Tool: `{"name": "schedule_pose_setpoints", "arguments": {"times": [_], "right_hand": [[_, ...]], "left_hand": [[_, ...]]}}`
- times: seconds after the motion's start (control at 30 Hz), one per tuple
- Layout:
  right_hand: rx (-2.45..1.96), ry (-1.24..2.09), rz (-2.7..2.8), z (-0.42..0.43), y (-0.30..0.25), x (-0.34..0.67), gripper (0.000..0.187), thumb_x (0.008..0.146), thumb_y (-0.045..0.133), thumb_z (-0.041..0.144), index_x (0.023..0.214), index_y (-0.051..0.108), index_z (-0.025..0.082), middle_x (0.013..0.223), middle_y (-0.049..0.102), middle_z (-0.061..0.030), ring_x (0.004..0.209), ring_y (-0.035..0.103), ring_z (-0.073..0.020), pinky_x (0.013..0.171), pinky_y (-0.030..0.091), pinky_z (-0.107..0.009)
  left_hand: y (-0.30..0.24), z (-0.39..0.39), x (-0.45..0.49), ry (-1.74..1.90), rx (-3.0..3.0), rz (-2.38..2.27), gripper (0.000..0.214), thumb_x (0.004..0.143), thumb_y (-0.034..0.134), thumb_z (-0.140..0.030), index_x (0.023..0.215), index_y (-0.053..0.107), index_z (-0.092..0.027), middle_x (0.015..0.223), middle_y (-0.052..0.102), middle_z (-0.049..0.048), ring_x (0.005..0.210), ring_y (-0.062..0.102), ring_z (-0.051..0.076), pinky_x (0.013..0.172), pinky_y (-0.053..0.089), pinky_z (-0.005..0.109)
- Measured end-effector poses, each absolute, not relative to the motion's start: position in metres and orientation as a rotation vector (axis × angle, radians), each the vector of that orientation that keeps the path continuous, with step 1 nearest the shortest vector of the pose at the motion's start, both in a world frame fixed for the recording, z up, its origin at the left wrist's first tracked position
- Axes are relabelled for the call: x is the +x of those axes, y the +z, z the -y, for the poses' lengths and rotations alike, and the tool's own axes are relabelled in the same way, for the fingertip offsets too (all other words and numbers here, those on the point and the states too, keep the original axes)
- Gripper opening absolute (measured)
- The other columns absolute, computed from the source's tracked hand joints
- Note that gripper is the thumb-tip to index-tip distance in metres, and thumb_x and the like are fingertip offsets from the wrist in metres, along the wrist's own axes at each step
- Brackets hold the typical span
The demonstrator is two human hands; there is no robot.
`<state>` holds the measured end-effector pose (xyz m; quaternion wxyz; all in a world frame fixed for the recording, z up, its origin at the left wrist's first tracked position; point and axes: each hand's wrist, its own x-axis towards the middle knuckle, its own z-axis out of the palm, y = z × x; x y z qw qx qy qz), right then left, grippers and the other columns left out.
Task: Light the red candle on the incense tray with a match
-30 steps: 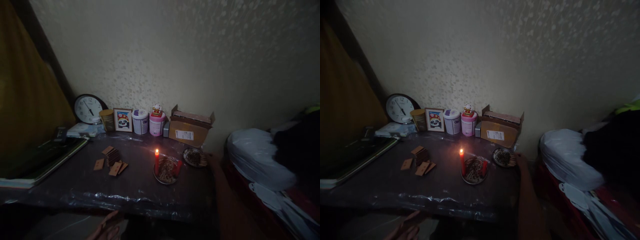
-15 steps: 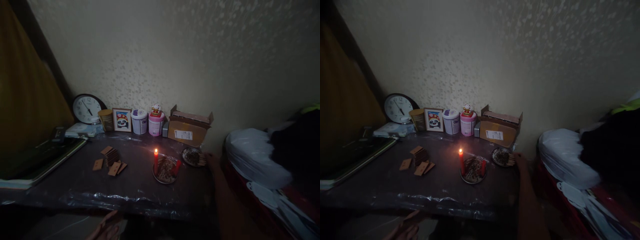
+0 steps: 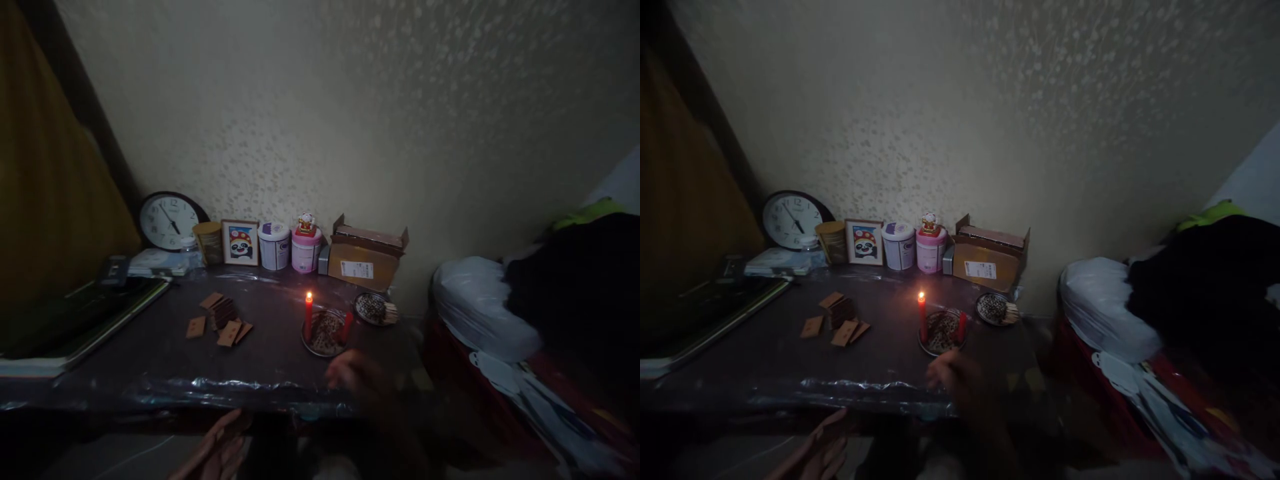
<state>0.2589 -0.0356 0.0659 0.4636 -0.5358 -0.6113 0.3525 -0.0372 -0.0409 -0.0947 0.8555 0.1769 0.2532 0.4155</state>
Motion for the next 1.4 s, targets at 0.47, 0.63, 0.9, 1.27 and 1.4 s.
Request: {"name": "schedule_pose_setpoints", "arguments": {"times": [0.47,0.63,0.9,1.27,1.4], "right_hand": [[-1.188,0.708,1.723,0.059,-0.011,0.121,0.016,0.076,0.064,0.013,0.089,0.06,0.023,0.094,0.061,0.0007,0.092,0.057,-0.0148,0.083,0.044,-0.025],[-1.201,0.677,1.807,0.068,-0.019,0.12,0.018,0.076,0.064,0.014,0.09,0.06,0.024,0.096,0.06,0.0006,0.095,0.055,-0.0163,0.085,0.042,-0.027],[-1.195,0.612,1.875,0.061,-0.03,0.124,0.012,0.079,0.06,0.017,0.086,0.062,0.026,0.095,0.061,-0.0013,0.094,0.058,-0.0187,0.084,0.045,-0.03],[-1.215,0.576,1.902,0.062,-0.034,0.123,0.008,0.079,0.059,0.022,0.086,0.062,0.027,0.096,0.063,-0.0014,0.094,0.06,-0.0195,0.083,0.047,-0.03],[-1.203,0.61,1.901,0.062,-0.03,0.122,0.008,0.081,0.057,0.022,0.086,0.061,0.026,0.096,0.062,-0.0019,0.095,0.059,-0.0195,0.084,0.047,-0.03]], "left_hand": [[-0.075,0.067,-0.045,0.968,0.499,-0.537,0.047,0.076,0.056,-0.035,0.123,0.053,-0.032,0.132,0.055,0.0003,0.139,0.017,0.024,0.113,0.018,0.044],[-0.067,0.067,-0.04,0.968,0.54,-0.538,0.047,0.069,0.065,-0.036,0.115,0.06,-0.03,0.135,0.052,0.0031,0.137,0.02,0.03,0.11,0.023,0.046],[-0.063,0.061,-0.03,0.973,0.634,-0.507,0.033,0.068,0.068,-0.037,0.1,0.067,-0.029,0.125,0.06,0.0062,0.132,0.032,0.034,0.108,0.021,0.05],[-0.053,0.067,-0.03,1.05,0.621,-0.462,0.031,0.068,0.069,-0.031,0.098,0.067,-0.026,0.116,0.065,0.0086,0.125,0.042,0.032,0.107,0.019,0.049],[-0.057,0.066,-0.031,1.07,0.613,-0.476,0.031,0.07,0.068,-0.031,0.1,0.066,-0.024,0.117,0.064,0.0098,0.127,0.04,0.031,0.108,0.017,0.049]]}}
